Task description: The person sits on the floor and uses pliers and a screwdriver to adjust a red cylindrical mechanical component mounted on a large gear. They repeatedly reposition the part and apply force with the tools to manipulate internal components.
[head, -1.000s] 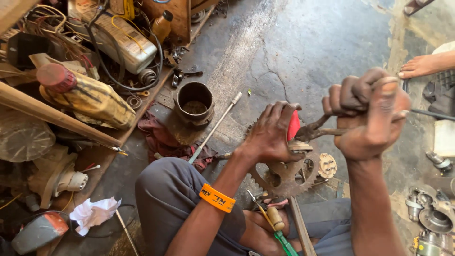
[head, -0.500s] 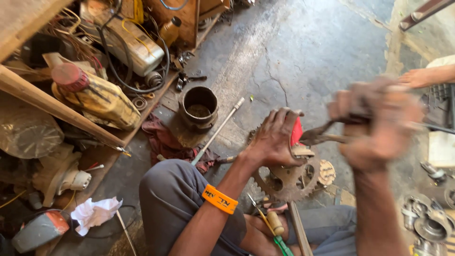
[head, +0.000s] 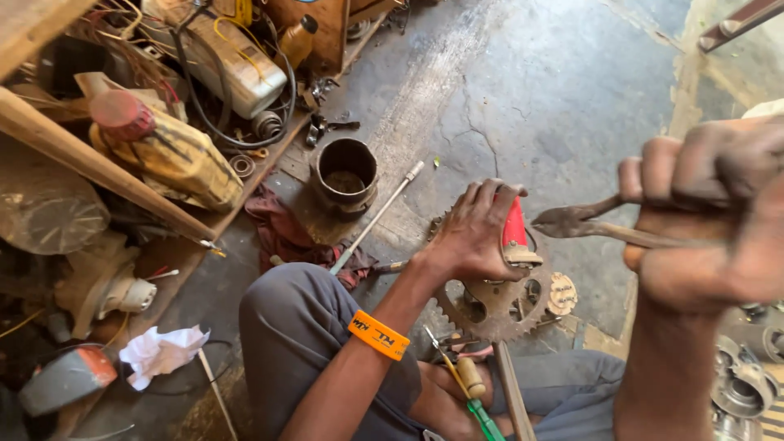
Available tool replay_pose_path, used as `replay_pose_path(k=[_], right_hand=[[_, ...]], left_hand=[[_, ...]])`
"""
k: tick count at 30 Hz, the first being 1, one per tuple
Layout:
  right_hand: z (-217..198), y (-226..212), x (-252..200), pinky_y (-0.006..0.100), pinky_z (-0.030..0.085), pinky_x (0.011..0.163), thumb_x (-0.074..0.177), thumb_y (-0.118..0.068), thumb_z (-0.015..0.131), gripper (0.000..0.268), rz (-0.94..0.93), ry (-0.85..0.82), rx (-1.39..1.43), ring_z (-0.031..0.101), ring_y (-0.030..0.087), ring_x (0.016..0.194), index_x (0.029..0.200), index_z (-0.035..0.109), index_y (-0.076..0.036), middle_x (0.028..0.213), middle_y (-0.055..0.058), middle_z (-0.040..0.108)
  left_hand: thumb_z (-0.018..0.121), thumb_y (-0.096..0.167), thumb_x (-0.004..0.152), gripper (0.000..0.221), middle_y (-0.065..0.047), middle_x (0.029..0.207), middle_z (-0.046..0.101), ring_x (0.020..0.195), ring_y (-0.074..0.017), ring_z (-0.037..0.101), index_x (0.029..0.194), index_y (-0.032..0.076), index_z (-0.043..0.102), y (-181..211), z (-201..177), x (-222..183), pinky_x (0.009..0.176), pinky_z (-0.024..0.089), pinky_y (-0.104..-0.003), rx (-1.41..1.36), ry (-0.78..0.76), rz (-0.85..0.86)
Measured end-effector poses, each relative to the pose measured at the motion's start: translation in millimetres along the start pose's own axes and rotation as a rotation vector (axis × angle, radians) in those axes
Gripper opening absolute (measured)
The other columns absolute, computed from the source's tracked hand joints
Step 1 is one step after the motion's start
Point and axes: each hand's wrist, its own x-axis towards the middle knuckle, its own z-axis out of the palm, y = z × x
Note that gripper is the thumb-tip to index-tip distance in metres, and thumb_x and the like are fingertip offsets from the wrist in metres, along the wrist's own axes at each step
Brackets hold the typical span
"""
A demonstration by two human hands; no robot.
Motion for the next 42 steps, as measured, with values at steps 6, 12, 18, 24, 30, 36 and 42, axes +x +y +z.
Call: replay_pose_path(k=[6,12,18,24,30,36,42], right_hand=[[14,16,-3,0.03,0.026,0.05,0.112,-0.041,0.042,0.038,0.0,0.018,-0.134,0.02,0.011,0.054,0.087,0.033,-0.013,0.067,-0.003,0.024],[-6,-6,2,0.029,0.026,0.051,0.112,-0.041,0.042,0.038,-0.014,0.036,0.002,0.02,0.011,0.054,0.089,0.033,-0.012,0.068,-0.002,0.024],[4,26,-15,0.028,0.026,0.051,0.113,-0.041,0.042,0.037,0.005,0.055,-0.138,0.021,0.011,0.055,0.091,0.034,-0.012,0.069,-0.002,0.024],[-18,6,-9,0.028,0.026,0.052,0.113,-0.042,0.042,0.037,-0.011,0.056,0.003,0.021,0.011,0.056,0.093,0.034,-0.012,0.07,-0.002,0.024],[-3,22,-12,0.027,0.026,0.052,0.114,-0.042,0.042,0.037,-0.014,0.083,-0.138,0.021,0.011,0.057,0.095,0.034,-0.011,0.071,-0.002,0.024],[-16,3,-10,0.026,0.026,0.053,0.114,-0.043,0.042,0.037,-0.012,0.059,0.017,0.021,0.011,0.058,0.097,0.035,-0.011,0.072,-0.002,0.024],[-11,31,-25,0.025,0.026,0.053,0.115,-0.043,0.041,0.036,0.004,0.097,-0.132,0.021,0.01,0.058,0.099,0.035,-0.011,0.073,-0.001,0.024]], left_hand=[[0.089,0.067,0.047,0.125,-0.022,0.132,0.045,0.129,-0.0424,0.046,0.142,0.005,0.038,0,0,-1,0.114,0.039,-0.054,0.01,0.059,0.033],[0.09,0.062,0.048,0.116,-0.021,0.13,0.047,0.126,-0.0413,0.046,0.14,0.009,0.042,2,1,-2,0.11,0.04,-0.053,-0.02,0.036,0.01],[0.089,0.061,0.05,0.114,-0.018,0.128,0.046,0.126,-0.0395,0.047,0.139,0.01,0.041,5,-7,-1,0.111,0.041,-0.053,-0.024,-0.003,-0.035],[0.089,0.064,0.048,0.114,-0.017,0.127,0.046,0.125,-0.0375,0.047,0.137,0.011,0.041,3,-2,1,0.111,0.041,-0.053,-0.031,-0.006,-0.013],[0.088,0.064,0.048,0.116,-0.016,0.128,0.045,0.126,-0.0374,0.046,0.139,0.012,0.039,4,-5,3,0.111,0.042,-0.053,-0.021,-0.03,-0.042],[0.091,0.062,0.049,0.116,-0.018,0.131,0.044,0.128,-0.0394,0.045,0.14,0.012,0.039,6,-4,0,0.111,0.041,-0.055,-0.021,-0.008,-0.023],[0.09,0.062,0.044,0.122,-0.018,0.131,0.044,0.127,-0.0383,0.045,0.14,0.01,0.036,7,-6,4,0.112,0.041,-0.053,-0.02,-0.059,-0.074]])
